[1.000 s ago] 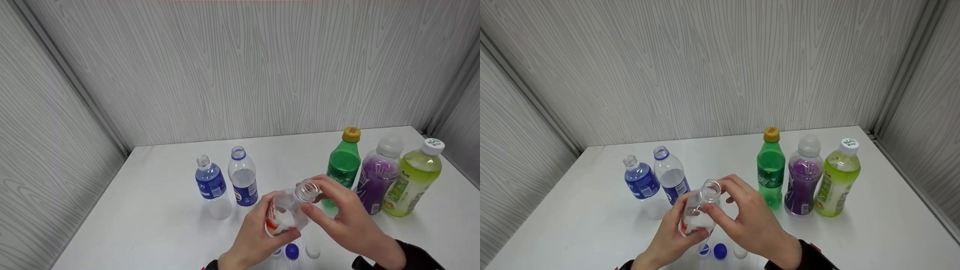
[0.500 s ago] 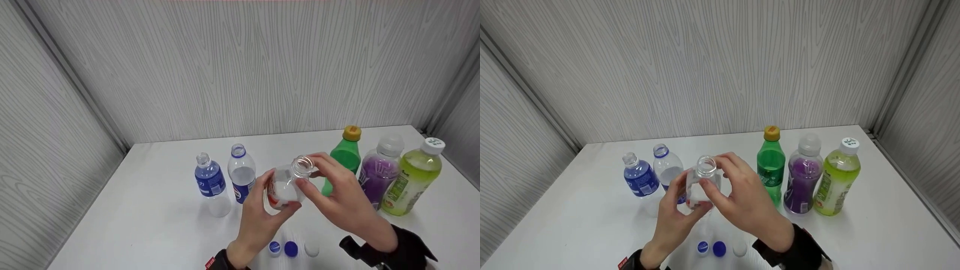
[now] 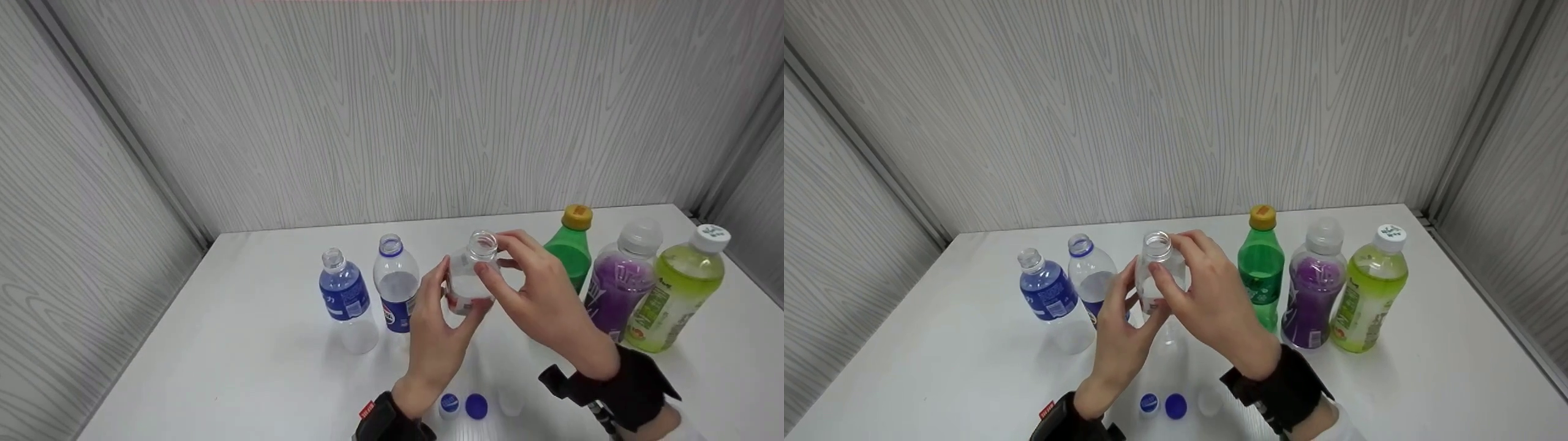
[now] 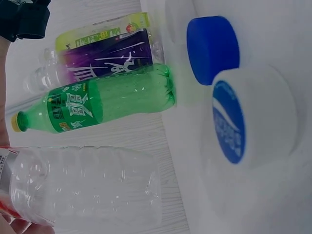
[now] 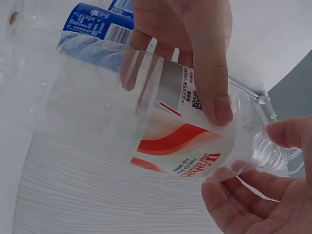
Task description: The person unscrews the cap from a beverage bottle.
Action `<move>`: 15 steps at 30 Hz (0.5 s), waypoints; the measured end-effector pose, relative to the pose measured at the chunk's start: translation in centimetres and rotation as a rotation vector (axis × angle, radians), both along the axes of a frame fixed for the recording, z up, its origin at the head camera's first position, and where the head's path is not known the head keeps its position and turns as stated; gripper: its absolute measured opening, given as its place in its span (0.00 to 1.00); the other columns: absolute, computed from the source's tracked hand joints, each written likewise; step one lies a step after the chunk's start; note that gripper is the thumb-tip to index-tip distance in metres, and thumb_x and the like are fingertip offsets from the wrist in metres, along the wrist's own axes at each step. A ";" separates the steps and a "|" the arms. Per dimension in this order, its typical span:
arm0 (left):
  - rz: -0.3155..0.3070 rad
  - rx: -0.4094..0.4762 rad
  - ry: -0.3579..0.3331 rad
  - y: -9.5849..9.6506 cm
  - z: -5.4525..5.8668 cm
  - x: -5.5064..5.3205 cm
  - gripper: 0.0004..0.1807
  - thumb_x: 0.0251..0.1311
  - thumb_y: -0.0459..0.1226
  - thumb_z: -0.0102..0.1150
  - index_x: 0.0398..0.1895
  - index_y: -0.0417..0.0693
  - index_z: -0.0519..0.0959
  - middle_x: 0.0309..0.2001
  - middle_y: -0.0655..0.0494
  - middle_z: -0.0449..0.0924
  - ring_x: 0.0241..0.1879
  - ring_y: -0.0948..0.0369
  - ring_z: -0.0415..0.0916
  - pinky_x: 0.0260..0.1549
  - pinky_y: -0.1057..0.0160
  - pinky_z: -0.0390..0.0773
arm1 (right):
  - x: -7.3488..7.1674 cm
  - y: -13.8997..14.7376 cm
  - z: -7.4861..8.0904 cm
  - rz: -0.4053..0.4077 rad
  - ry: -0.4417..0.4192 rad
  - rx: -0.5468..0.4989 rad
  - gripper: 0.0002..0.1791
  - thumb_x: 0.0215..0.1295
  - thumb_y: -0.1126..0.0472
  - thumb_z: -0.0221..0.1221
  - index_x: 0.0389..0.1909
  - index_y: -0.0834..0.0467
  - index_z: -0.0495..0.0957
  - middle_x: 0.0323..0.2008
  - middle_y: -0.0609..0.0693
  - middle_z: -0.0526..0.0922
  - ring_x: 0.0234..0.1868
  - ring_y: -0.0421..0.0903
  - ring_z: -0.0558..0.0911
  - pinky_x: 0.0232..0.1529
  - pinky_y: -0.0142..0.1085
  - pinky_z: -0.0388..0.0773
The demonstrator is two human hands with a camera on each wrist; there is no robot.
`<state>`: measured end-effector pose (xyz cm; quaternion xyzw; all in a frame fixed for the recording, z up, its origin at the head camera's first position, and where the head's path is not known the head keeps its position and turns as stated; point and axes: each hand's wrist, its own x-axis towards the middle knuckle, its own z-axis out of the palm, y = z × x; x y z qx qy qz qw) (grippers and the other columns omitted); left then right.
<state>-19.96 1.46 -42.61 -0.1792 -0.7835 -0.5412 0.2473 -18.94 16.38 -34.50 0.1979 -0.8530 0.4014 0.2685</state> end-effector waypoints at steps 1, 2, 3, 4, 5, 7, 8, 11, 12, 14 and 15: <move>0.000 -0.008 -0.012 0.0 -0.1 -0.1 0.41 0.65 0.47 0.71 0.76 0.41 0.66 0.69 0.47 0.77 0.64 0.54 0.78 0.62 0.54 0.85 | -0.2 -0.1 -0.2 0.001 -0.002 0.000 0.17 0.71 0.63 0.65 0.59 0.63 0.82 0.53 0.53 0.86 0.55 0.49 0.87 0.56 0.48 0.87; 0.001 -0.014 -0.022 -0.1 -0.2 -0.2 0.41 0.65 0.47 0.71 0.76 0.40 0.66 0.69 0.46 0.76 0.64 0.53 0.78 0.63 0.53 0.84 | -0.5 -0.1 -0.4 0.002 -0.003 0.001 0.18 0.72 0.63 0.65 0.59 0.63 0.82 0.53 0.53 0.86 0.55 0.49 0.87 0.56 0.49 0.87; 0.002 -0.019 -0.032 -0.1 -0.2 -0.3 0.41 0.66 0.46 0.71 0.76 0.40 0.65 0.70 0.46 0.76 0.65 0.53 0.78 0.63 0.52 0.84 | -0.7 -0.2 -0.5 0.004 -0.006 0.001 0.18 0.72 0.63 0.65 0.59 0.63 0.82 0.53 0.53 0.86 0.55 0.50 0.87 0.56 0.49 0.87; 0.003 -0.023 -0.041 -0.2 -0.3 -0.3 0.42 0.65 0.46 0.71 0.77 0.40 0.65 0.70 0.45 0.76 0.66 0.52 0.78 0.64 0.51 0.84 | -0.8 -0.2 -0.7 0.006 -0.008 0.002 0.18 0.72 0.63 0.65 0.59 0.63 0.82 0.53 0.53 0.86 0.55 0.50 0.87 0.56 0.49 0.87; 0.004 -0.027 -0.048 -0.2 -0.3 -0.4 0.42 0.65 0.45 0.71 0.77 0.39 0.65 0.71 0.45 0.75 0.66 0.51 0.78 0.64 0.51 0.84 | -1.0 -0.3 -0.8 0.009 -0.009 0.000 0.18 0.72 0.63 0.65 0.59 0.63 0.82 0.53 0.54 0.86 0.55 0.50 0.87 0.56 0.49 0.87; 0.007 -0.031 -0.066 -0.2 -0.4 -0.4 0.42 0.65 0.45 0.72 0.77 0.39 0.65 0.71 0.44 0.75 0.66 0.51 0.78 0.64 0.50 0.84 | -1.3 -0.3 -1.1 0.009 -0.017 -0.003 0.18 0.72 0.63 0.65 0.59 0.63 0.82 0.53 0.54 0.86 0.55 0.50 0.86 0.56 0.49 0.87; 0.008 -0.034 -0.075 -0.2 -0.5 -0.5 0.42 0.65 0.45 0.72 0.77 0.39 0.65 0.71 0.44 0.75 0.66 0.51 0.78 0.64 0.50 0.83 | -1.4 -0.4 -1.3 0.008 -0.022 -0.004 0.18 0.72 0.62 0.66 0.59 0.62 0.82 0.53 0.54 0.86 0.55 0.50 0.86 0.57 0.49 0.87; 0.007 -0.044 -0.100 -0.2 -0.6 -0.5 0.42 0.65 0.44 0.72 0.78 0.38 0.64 0.72 0.44 0.75 0.65 0.51 0.78 0.64 0.50 0.84 | -1.7 -0.4 -1.7 0.007 -0.031 -0.003 0.18 0.72 0.62 0.66 0.59 0.62 0.82 0.53 0.54 0.86 0.55 0.50 0.86 0.57 0.49 0.87; 0.006 -0.047 -0.109 -0.2 -0.6 -0.6 0.42 0.65 0.44 0.71 0.78 0.38 0.64 0.72 0.43 0.74 0.65 0.51 0.78 0.64 0.50 0.84 | -1.7 -0.4 -1.8 0.006 -0.033 -0.001 0.18 0.72 0.62 0.66 0.59 0.62 0.82 0.53 0.54 0.86 0.55 0.50 0.87 0.57 0.49 0.87; 0.002 -0.049 -0.124 -0.2 -0.7 -0.6 0.42 0.66 0.44 0.71 0.78 0.38 0.64 0.72 0.43 0.74 0.64 0.51 0.79 0.63 0.51 0.84 | -1.9 -0.4 -2.0 0.004 -0.038 0.002 0.18 0.72 0.61 0.66 0.59 0.62 0.82 0.54 0.54 0.86 0.54 0.50 0.87 0.57 0.49 0.87; 0.001 -0.048 -0.131 -0.2 -0.7 -0.7 0.42 0.66 0.43 0.71 0.78 0.38 0.64 0.72 0.42 0.74 0.64 0.51 0.79 0.63 0.52 0.84 | -2.0 -0.4 -2.1 0.003 -0.041 0.002 0.18 0.72 0.61 0.66 0.59 0.62 0.82 0.54 0.54 0.86 0.55 0.50 0.87 0.57 0.49 0.87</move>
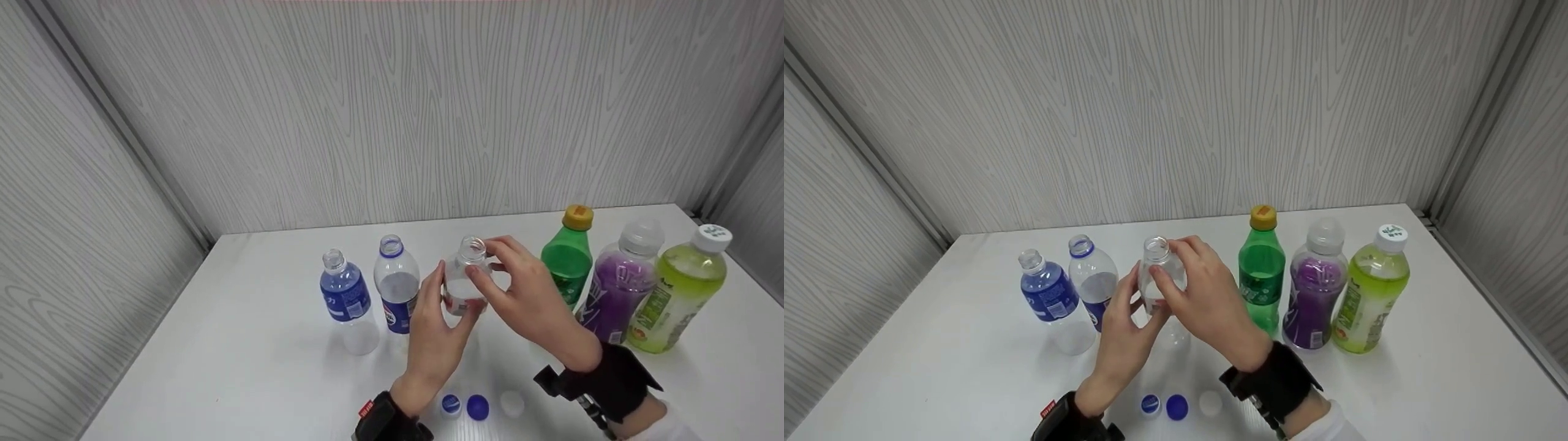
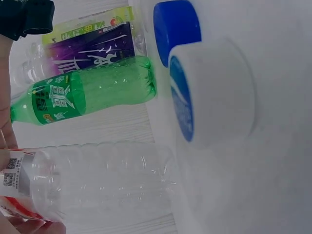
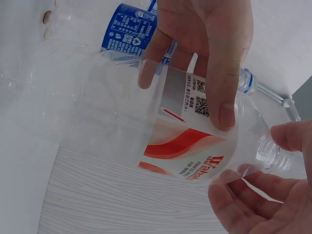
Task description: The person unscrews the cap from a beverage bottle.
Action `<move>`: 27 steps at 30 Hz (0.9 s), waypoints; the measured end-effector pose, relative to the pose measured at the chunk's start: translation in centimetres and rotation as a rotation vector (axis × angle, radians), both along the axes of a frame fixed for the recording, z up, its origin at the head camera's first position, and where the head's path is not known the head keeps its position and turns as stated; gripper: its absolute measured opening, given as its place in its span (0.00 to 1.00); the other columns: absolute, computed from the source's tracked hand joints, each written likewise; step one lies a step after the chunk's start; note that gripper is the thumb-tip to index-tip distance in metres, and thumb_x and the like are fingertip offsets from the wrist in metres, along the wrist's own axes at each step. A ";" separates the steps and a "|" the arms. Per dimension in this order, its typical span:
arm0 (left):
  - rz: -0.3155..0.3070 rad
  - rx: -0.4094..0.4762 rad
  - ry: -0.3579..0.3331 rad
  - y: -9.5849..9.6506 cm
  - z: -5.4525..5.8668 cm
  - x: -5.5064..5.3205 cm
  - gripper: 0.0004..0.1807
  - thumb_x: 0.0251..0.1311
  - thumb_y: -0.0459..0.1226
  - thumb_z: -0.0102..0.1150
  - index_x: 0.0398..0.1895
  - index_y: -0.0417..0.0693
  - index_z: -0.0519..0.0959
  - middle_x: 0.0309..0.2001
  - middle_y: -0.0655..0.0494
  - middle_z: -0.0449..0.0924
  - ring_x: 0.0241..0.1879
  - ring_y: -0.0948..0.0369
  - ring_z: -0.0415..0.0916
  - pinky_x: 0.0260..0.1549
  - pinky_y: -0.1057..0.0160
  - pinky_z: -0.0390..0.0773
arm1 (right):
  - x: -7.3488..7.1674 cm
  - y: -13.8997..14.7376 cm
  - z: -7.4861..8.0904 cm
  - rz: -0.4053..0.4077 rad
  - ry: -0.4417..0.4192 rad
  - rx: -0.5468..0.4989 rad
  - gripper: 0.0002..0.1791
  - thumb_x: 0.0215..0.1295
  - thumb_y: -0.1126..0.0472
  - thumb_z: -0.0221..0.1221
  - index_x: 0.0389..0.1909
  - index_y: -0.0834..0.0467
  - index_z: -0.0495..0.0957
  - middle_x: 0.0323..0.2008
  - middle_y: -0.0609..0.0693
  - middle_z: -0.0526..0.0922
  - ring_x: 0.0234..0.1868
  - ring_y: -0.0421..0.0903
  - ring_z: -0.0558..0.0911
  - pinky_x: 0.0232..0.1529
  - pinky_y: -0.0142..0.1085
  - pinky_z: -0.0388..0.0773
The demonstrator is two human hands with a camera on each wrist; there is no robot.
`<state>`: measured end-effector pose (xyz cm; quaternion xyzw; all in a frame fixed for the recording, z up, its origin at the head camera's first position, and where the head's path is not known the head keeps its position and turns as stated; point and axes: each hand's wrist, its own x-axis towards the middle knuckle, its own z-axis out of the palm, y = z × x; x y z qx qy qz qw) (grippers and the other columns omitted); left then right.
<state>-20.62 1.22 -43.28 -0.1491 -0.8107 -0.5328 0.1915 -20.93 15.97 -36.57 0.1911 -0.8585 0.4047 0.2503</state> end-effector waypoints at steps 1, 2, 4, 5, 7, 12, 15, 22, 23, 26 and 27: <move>-0.002 0.002 -0.008 0.0 0.0 0.0 0.43 0.66 0.43 0.71 0.78 0.38 0.63 0.73 0.42 0.74 0.64 0.51 0.79 0.63 0.52 0.84 | -0.1 0.0 -0.1 -0.002 -0.005 0.001 0.18 0.72 0.61 0.66 0.59 0.62 0.82 0.54 0.54 0.86 0.55 0.51 0.87 0.57 0.50 0.87; -0.001 0.001 -0.014 0.0 0.0 -0.1 0.42 0.66 0.43 0.71 0.78 0.38 0.63 0.73 0.42 0.74 0.64 0.51 0.79 0.63 0.52 0.84 | -0.1 0.0 -0.2 -0.003 -0.013 0.002 0.18 0.72 0.61 0.65 0.60 0.62 0.82 0.54 0.55 0.86 0.55 0.51 0.87 0.58 0.50 0.87; -0.002 0.000 -0.026 0.1 -0.1 -0.1 0.43 0.66 0.43 0.71 0.78 0.38 0.63 0.73 0.42 0.73 0.65 0.50 0.78 0.63 0.52 0.84 | -0.2 0.0 -0.3 -0.006 -0.030 0.006 0.18 0.73 0.61 0.65 0.60 0.62 0.81 0.54 0.55 0.85 0.56 0.52 0.87 0.58 0.51 0.86; -0.002 -0.002 -0.030 0.1 -0.2 -0.1 0.43 0.66 0.43 0.71 0.79 0.38 0.63 0.73 0.41 0.73 0.66 0.50 0.78 0.63 0.52 0.84 | -0.2 0.0 -0.3 -0.007 -0.038 0.007 0.18 0.73 0.61 0.65 0.60 0.62 0.81 0.55 0.55 0.85 0.56 0.52 0.87 0.59 0.51 0.86; 0.000 -0.008 -0.035 0.1 -0.3 -0.1 0.43 0.66 0.43 0.70 0.79 0.37 0.62 0.73 0.41 0.72 0.68 0.49 0.77 0.64 0.51 0.83 | -0.3 0.0 -0.4 -0.007 -0.050 0.012 0.18 0.73 0.61 0.64 0.61 0.62 0.81 0.55 0.56 0.85 0.57 0.53 0.86 0.59 0.52 0.86; 0.004 0.002 -0.025 0.2 -0.3 -0.1 0.44 0.66 0.42 0.70 0.79 0.36 0.61 0.73 0.42 0.72 0.66 0.50 0.78 0.62 0.52 0.84 | -0.3 0.0 -0.4 0.001 -0.057 0.025 0.18 0.75 0.61 0.62 0.62 0.63 0.80 0.56 0.56 0.84 0.57 0.53 0.86 0.60 0.53 0.85; 0.005 0.010 -0.026 0.2 -0.3 -0.1 0.44 0.66 0.42 0.70 0.79 0.36 0.60 0.73 0.42 0.72 0.64 0.52 0.78 0.61 0.53 0.85 | -0.3 0.0 -0.5 0.010 -0.057 0.037 0.20 0.75 0.62 0.62 0.63 0.63 0.79 0.57 0.57 0.83 0.58 0.54 0.85 0.61 0.53 0.84; 0.008 0.012 -0.054 0.1 -0.4 -0.2 0.45 0.66 0.42 0.70 0.81 0.38 0.59 0.74 0.43 0.72 0.62 0.54 0.77 0.59 0.57 0.85 | -0.3 0.0 -0.6 0.025 -0.050 0.051 0.22 0.74 0.63 0.62 0.66 0.64 0.77 0.59 0.58 0.83 0.59 0.54 0.85 0.62 0.55 0.84; 0.009 0.012 -0.055 0.1 -0.4 -0.2 0.45 0.66 0.42 0.70 0.81 0.38 0.58 0.74 0.44 0.72 0.61 0.54 0.77 0.59 0.57 0.85 | -0.3 0.0 -0.6 0.025 -0.050 0.053 0.22 0.74 0.63 0.62 0.65 0.64 0.77 0.59 0.58 0.83 0.59 0.54 0.85 0.62 0.54 0.84; 0.010 0.015 -0.059 0.2 -0.4 -0.2 0.45 0.67 0.42 0.70 0.81 0.38 0.58 0.75 0.43 0.71 0.61 0.54 0.77 0.59 0.54 0.85 | -0.3 -0.1 -0.7 0.023 -0.052 0.059 0.22 0.74 0.62 0.62 0.66 0.64 0.77 0.59 0.58 0.83 0.59 0.54 0.85 0.62 0.54 0.84; 0.008 0.016 -0.060 0.2 -0.4 -0.2 0.46 0.67 0.43 0.70 0.81 0.38 0.57 0.75 0.43 0.70 0.63 0.53 0.77 0.60 0.53 0.85 | -0.3 -0.2 -0.7 0.022 -0.052 0.061 0.22 0.74 0.62 0.62 0.66 0.64 0.77 0.59 0.58 0.83 0.58 0.54 0.85 0.62 0.54 0.84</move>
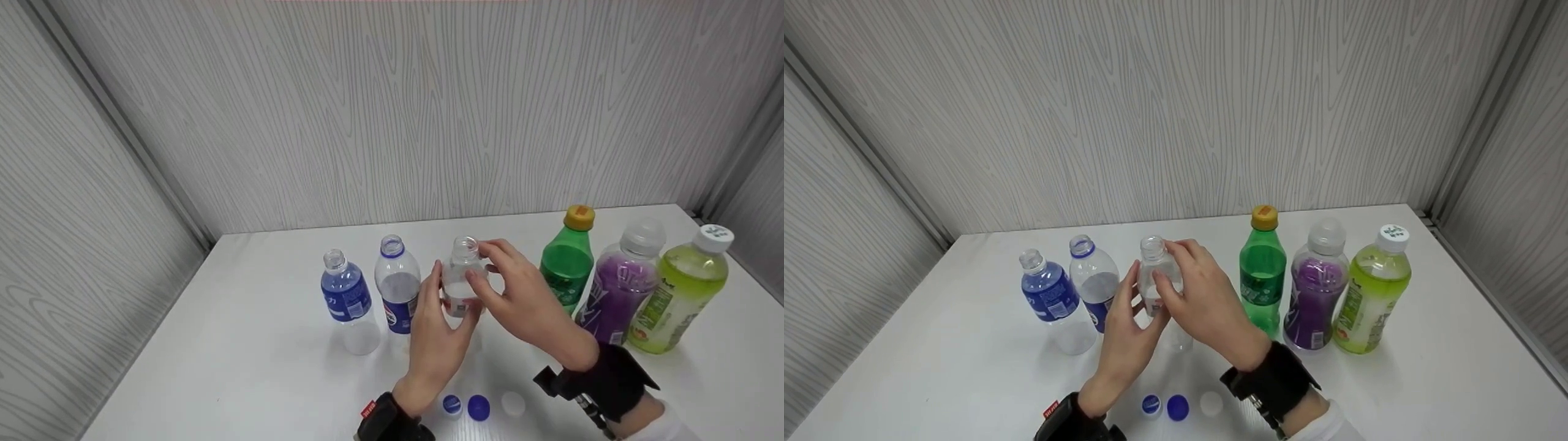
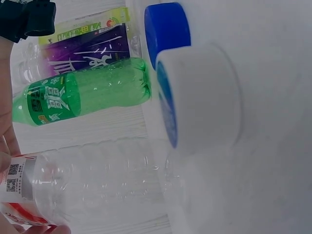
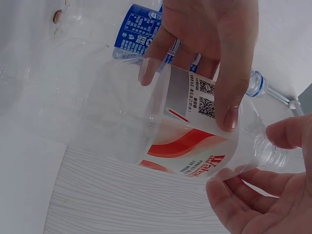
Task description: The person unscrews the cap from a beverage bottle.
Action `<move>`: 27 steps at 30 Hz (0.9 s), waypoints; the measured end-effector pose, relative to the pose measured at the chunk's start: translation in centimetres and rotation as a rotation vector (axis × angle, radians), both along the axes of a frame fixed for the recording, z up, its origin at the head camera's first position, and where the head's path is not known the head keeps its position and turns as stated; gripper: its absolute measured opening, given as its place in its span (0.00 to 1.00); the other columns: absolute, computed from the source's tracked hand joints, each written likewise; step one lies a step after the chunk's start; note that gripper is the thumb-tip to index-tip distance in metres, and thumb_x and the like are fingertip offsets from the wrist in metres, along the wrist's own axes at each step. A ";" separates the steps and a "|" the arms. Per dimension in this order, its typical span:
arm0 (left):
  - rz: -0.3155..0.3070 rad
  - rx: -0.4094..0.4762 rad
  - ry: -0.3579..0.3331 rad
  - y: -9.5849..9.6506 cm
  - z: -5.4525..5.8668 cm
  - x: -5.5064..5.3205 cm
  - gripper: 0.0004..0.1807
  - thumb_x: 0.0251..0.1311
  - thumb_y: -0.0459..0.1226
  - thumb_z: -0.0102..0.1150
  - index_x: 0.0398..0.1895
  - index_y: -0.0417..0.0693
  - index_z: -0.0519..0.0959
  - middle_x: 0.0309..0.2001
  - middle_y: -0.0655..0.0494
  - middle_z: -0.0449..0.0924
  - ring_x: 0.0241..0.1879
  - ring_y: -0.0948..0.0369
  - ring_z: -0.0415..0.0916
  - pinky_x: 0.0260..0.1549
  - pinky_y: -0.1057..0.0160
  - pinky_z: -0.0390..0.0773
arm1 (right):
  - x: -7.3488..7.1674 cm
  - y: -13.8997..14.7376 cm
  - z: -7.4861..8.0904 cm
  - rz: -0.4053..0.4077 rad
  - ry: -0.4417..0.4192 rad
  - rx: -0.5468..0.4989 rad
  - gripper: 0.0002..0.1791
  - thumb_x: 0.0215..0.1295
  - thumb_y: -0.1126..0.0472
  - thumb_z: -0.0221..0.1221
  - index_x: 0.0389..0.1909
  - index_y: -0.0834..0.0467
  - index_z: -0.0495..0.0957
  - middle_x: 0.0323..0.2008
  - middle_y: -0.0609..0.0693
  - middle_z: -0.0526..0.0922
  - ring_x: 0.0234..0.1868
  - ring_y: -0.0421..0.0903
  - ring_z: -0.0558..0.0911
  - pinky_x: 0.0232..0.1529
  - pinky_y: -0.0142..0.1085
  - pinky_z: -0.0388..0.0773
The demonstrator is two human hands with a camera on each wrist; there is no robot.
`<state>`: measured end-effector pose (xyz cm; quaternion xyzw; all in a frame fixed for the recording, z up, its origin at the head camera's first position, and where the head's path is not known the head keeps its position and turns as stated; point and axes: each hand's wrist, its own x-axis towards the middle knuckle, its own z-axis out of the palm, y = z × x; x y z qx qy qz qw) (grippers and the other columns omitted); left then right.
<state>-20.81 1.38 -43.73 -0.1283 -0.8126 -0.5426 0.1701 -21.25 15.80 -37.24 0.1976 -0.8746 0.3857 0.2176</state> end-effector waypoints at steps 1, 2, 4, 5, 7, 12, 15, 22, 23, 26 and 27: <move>-0.004 0.002 -0.002 0.0 0.0 0.0 0.46 0.67 0.43 0.70 0.82 0.38 0.57 0.76 0.43 0.70 0.64 0.52 0.77 0.62 0.51 0.85 | 0.0 0.0 0.0 -0.002 0.003 0.004 0.22 0.74 0.62 0.62 0.66 0.64 0.77 0.59 0.58 0.83 0.58 0.54 0.85 0.62 0.54 0.84; -0.008 0.005 -0.005 0.0 0.0 0.0 0.47 0.67 0.43 0.70 0.82 0.38 0.56 0.76 0.42 0.69 0.66 0.50 0.77 0.63 0.50 0.84 | 0.0 0.0 -0.1 -0.002 0.005 0.007 0.22 0.74 0.62 0.62 0.66 0.65 0.77 0.59 0.58 0.82 0.58 0.54 0.85 0.62 0.54 0.84; -0.018 0.008 -0.007 0.1 0.0 0.1 0.49 0.66 0.43 0.70 0.83 0.38 0.53 0.78 0.42 0.66 0.70 0.48 0.75 0.65 0.47 0.82 | -0.1 -0.1 -0.1 -0.002 0.009 0.015 0.23 0.74 0.62 0.62 0.66 0.65 0.76 0.60 0.58 0.82 0.58 0.54 0.84 0.62 0.54 0.84; -0.023 0.008 -0.007 0.1 0.1 0.1 0.50 0.66 0.43 0.70 0.83 0.38 0.52 0.79 0.41 0.65 0.71 0.47 0.74 0.66 0.46 0.81 | -0.1 -0.1 -0.2 -0.002 0.013 0.022 0.23 0.74 0.62 0.62 0.66 0.65 0.76 0.60 0.59 0.82 0.58 0.55 0.84 0.61 0.54 0.84; -0.028 0.009 -0.007 0.1 0.1 0.2 0.51 0.65 0.42 0.71 0.84 0.38 0.51 0.80 0.41 0.63 0.73 0.45 0.73 0.67 0.45 0.80 | -0.1 -0.2 -0.2 -0.004 0.019 0.033 0.24 0.74 0.61 0.62 0.67 0.66 0.76 0.61 0.59 0.82 0.58 0.55 0.83 0.61 0.54 0.84; -0.032 0.012 0.000 0.1 0.1 0.2 0.52 0.65 0.41 0.71 0.84 0.39 0.50 0.80 0.40 0.62 0.74 0.46 0.71 0.67 0.45 0.80 | -0.1 -0.2 -0.3 -0.011 0.019 0.058 0.27 0.74 0.60 0.63 0.69 0.66 0.74 0.62 0.60 0.81 0.58 0.56 0.83 0.60 0.54 0.84; -0.029 0.015 0.010 0.1 0.2 0.2 0.52 0.65 0.42 0.71 0.84 0.39 0.50 0.81 0.40 0.61 0.75 0.45 0.70 0.68 0.45 0.80 | 0.0 -0.2 -0.3 -0.015 0.012 0.063 0.30 0.74 0.59 0.64 0.72 0.65 0.71 0.64 0.61 0.80 0.60 0.57 0.83 0.61 0.54 0.84; -0.032 0.016 0.026 0.2 0.6 0.6 0.53 0.65 0.44 0.71 0.84 0.41 0.49 0.83 0.41 0.57 0.80 0.44 0.63 0.70 0.43 0.76 | 0.8 0.2 0.7 -0.034 0.021 0.047 0.33 0.73 0.58 0.65 0.75 0.63 0.69 0.68 0.60 0.79 0.66 0.57 0.81 0.65 0.55 0.82; -0.029 0.021 0.033 0.2 0.7 0.8 0.53 0.65 0.44 0.72 0.84 0.41 0.49 0.83 0.42 0.56 0.81 0.43 0.62 0.70 0.43 0.75 | 0.9 0.3 1.0 -0.036 0.028 0.042 0.33 0.73 0.58 0.65 0.75 0.62 0.69 0.68 0.60 0.79 0.67 0.57 0.80 0.65 0.55 0.81; -0.014 0.028 0.074 0.4 1.2 1.3 0.52 0.66 0.46 0.71 0.84 0.41 0.49 0.84 0.41 0.54 0.82 0.42 0.58 0.71 0.40 0.73 | 1.6 0.7 1.9 -0.049 0.056 0.021 0.32 0.73 0.58 0.65 0.74 0.60 0.71 0.69 0.58 0.79 0.68 0.56 0.80 0.65 0.55 0.81; -0.010 0.026 0.094 0.5 1.3 1.5 0.52 0.66 0.46 0.71 0.84 0.42 0.50 0.84 0.42 0.53 0.83 0.42 0.57 0.72 0.40 0.72 | 1.8 0.9 2.2 -0.056 0.071 0.013 0.31 0.73 0.59 0.65 0.74 0.60 0.71 0.68 0.58 0.79 0.68 0.56 0.80 0.65 0.54 0.81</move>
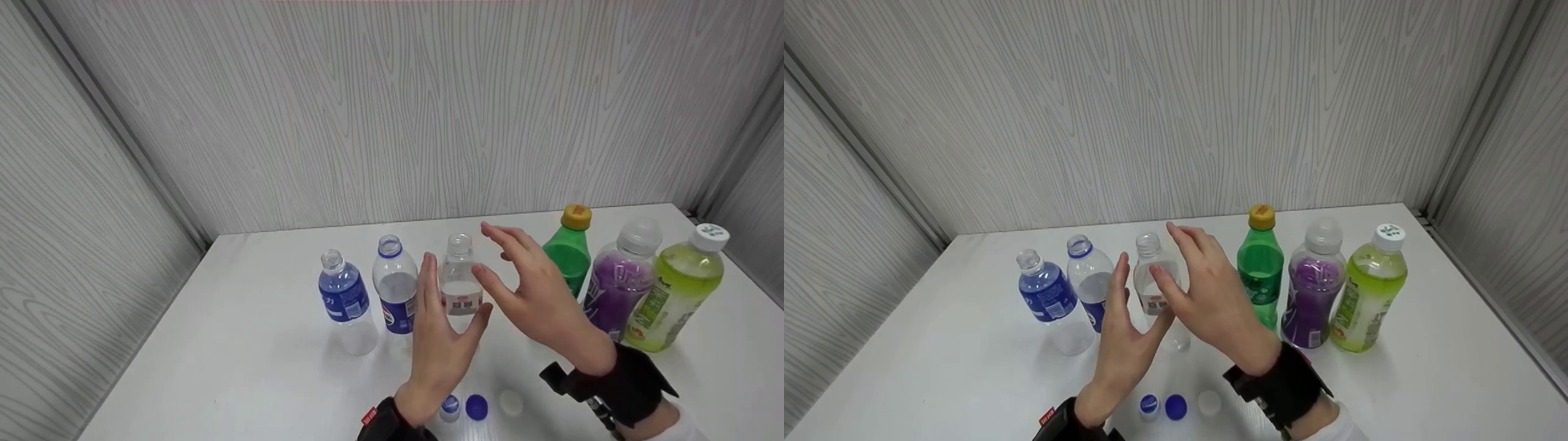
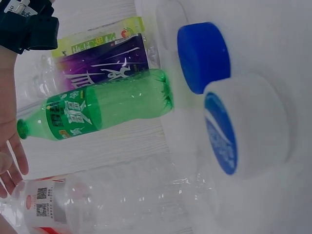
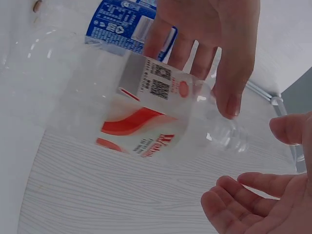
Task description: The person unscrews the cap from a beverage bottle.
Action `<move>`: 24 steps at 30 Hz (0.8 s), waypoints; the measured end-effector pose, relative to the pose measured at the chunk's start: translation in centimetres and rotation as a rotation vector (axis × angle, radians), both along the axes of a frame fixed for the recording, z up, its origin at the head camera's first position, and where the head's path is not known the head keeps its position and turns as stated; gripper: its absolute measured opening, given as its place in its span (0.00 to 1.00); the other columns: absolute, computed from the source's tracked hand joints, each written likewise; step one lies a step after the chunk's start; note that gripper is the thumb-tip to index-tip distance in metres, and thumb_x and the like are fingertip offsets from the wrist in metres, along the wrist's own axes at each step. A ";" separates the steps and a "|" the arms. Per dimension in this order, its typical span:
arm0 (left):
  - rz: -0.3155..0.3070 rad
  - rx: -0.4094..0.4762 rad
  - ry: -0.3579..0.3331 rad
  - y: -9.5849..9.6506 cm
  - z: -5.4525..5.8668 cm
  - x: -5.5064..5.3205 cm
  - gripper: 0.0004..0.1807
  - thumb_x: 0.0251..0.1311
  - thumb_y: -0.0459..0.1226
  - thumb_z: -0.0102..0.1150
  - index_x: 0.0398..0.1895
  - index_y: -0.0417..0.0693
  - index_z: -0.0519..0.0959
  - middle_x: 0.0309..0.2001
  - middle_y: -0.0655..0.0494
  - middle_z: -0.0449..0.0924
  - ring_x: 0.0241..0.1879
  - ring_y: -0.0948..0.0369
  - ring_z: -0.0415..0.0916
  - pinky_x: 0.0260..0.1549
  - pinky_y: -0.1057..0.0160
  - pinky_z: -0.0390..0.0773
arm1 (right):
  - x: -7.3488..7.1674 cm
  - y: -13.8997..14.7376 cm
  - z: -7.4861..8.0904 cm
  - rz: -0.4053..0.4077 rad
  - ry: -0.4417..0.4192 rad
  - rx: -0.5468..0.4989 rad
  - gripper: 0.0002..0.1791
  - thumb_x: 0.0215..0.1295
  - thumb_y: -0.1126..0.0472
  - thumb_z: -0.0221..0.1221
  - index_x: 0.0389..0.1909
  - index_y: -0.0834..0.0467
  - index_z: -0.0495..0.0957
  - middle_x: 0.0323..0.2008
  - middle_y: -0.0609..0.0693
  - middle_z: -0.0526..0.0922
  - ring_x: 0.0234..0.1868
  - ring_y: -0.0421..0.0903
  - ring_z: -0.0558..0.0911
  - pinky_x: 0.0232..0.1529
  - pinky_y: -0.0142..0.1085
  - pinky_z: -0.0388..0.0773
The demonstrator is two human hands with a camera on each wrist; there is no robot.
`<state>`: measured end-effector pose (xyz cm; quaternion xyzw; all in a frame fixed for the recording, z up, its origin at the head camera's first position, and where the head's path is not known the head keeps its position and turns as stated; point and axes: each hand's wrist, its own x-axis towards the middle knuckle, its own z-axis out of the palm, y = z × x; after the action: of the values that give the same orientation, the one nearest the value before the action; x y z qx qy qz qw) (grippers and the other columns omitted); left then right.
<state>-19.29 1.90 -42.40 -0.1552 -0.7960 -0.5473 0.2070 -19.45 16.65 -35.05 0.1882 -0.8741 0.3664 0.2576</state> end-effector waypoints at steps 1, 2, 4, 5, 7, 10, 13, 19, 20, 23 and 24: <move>0.006 -0.007 0.022 0.0 0.1 0.2 0.52 0.66 0.47 0.70 0.84 0.43 0.50 0.85 0.42 0.53 0.83 0.42 0.56 0.73 0.39 0.71 | 0.2 0.2 0.3 -0.007 0.016 -0.008 0.31 0.73 0.60 0.65 0.74 0.59 0.72 0.68 0.57 0.79 0.68 0.55 0.80 0.66 0.50 0.82; 0.015 -0.018 0.049 0.1 0.2 0.4 0.52 0.67 0.47 0.70 0.84 0.43 0.50 0.84 0.42 0.53 0.83 0.42 0.57 0.74 0.39 0.70 | 0.5 0.3 0.6 -0.011 0.037 -0.015 0.30 0.72 0.60 0.65 0.74 0.59 0.72 0.68 0.57 0.80 0.67 0.54 0.80 0.66 0.45 0.82; 0.031 -0.041 0.120 0.2 0.3 0.9 0.51 0.66 0.48 0.70 0.83 0.44 0.51 0.84 0.42 0.55 0.82 0.43 0.58 0.74 0.38 0.70 | 1.0 0.7 1.0 -0.018 0.083 -0.026 0.30 0.71 0.62 0.66 0.73 0.59 0.73 0.67 0.57 0.81 0.66 0.54 0.81 0.66 0.32 0.80; 0.040 -0.053 0.158 0.2 0.4 1.1 0.50 0.66 0.48 0.71 0.83 0.44 0.53 0.84 0.43 0.55 0.82 0.43 0.59 0.74 0.38 0.70 | 1.2 0.9 1.2 -0.019 0.108 -0.029 0.30 0.70 0.63 0.66 0.72 0.59 0.74 0.66 0.57 0.81 0.65 0.53 0.81 0.66 0.26 0.78; 0.062 -0.078 0.240 0.2 0.5 1.4 0.49 0.65 0.47 0.72 0.82 0.44 0.55 0.83 0.42 0.57 0.80 0.44 0.61 0.73 0.38 0.72 | 1.8 1.3 1.5 -0.015 0.161 -0.031 0.31 0.68 0.65 0.67 0.72 0.58 0.74 0.65 0.57 0.82 0.64 0.54 0.81 0.65 0.16 0.71; 0.072 -0.090 0.348 0.2 0.9 1.9 0.48 0.63 0.45 0.74 0.80 0.42 0.58 0.81 0.41 0.59 0.80 0.45 0.62 0.72 0.42 0.75 | 2.5 2.2 1.9 -0.019 0.236 -0.025 0.33 0.65 0.68 0.68 0.71 0.58 0.75 0.64 0.58 0.82 0.62 0.50 0.81 0.64 0.13 0.68; 0.047 -0.093 0.422 0.4 1.2 2.3 0.48 0.61 0.43 0.76 0.78 0.40 0.60 0.80 0.40 0.60 0.80 0.46 0.62 0.72 0.47 0.75 | 3.0 3.3 2.3 -0.038 0.303 -0.032 0.33 0.63 0.70 0.69 0.70 0.58 0.76 0.63 0.59 0.82 0.59 0.41 0.81 0.63 0.13 0.69; -0.037 -0.082 0.464 0.9 1.3 3.2 0.47 0.62 0.43 0.75 0.78 0.39 0.60 0.80 0.41 0.62 0.80 0.50 0.64 0.73 0.53 0.76 | 2.7 5.1 2.9 -0.085 0.336 -0.082 0.32 0.62 0.71 0.68 0.69 0.58 0.77 0.60 0.60 0.83 0.56 0.25 0.77 0.64 0.16 0.68; -0.046 -0.083 0.458 1.1 1.3 3.3 0.46 0.62 0.43 0.75 0.78 0.40 0.60 0.80 0.41 0.63 0.80 0.51 0.64 0.73 0.53 0.76 | 2.6 5.3 2.9 -0.090 0.322 -0.090 0.33 0.63 0.72 0.67 0.70 0.58 0.77 0.61 0.60 0.82 0.57 0.24 0.76 0.64 0.16 0.68; -0.075 -0.086 0.418 1.6 1.3 3.5 0.45 0.63 0.44 0.74 0.79 0.43 0.60 0.80 0.43 0.63 0.79 0.52 0.66 0.72 0.54 0.76 | 2.5 5.8 3.0 -0.124 0.275 -0.106 0.32 0.65 0.70 0.66 0.71 0.56 0.75 0.64 0.60 0.81 0.59 0.24 0.74 0.64 0.16 0.66; -0.082 -0.088 0.402 1.8 1.3 3.5 0.45 0.64 0.44 0.73 0.79 0.44 0.61 0.80 0.43 0.63 0.79 0.52 0.66 0.72 0.54 0.77 | 2.4 5.9 3.0 -0.137 0.260 -0.107 0.32 0.66 0.70 0.66 0.72 0.56 0.75 0.65 0.60 0.80 0.59 0.26 0.74 0.64 0.16 0.66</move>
<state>-15.74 3.72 -41.13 -0.3026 -0.7549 -0.4778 0.3321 -17.02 22.55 -32.03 0.1599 -0.8233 0.3665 0.4028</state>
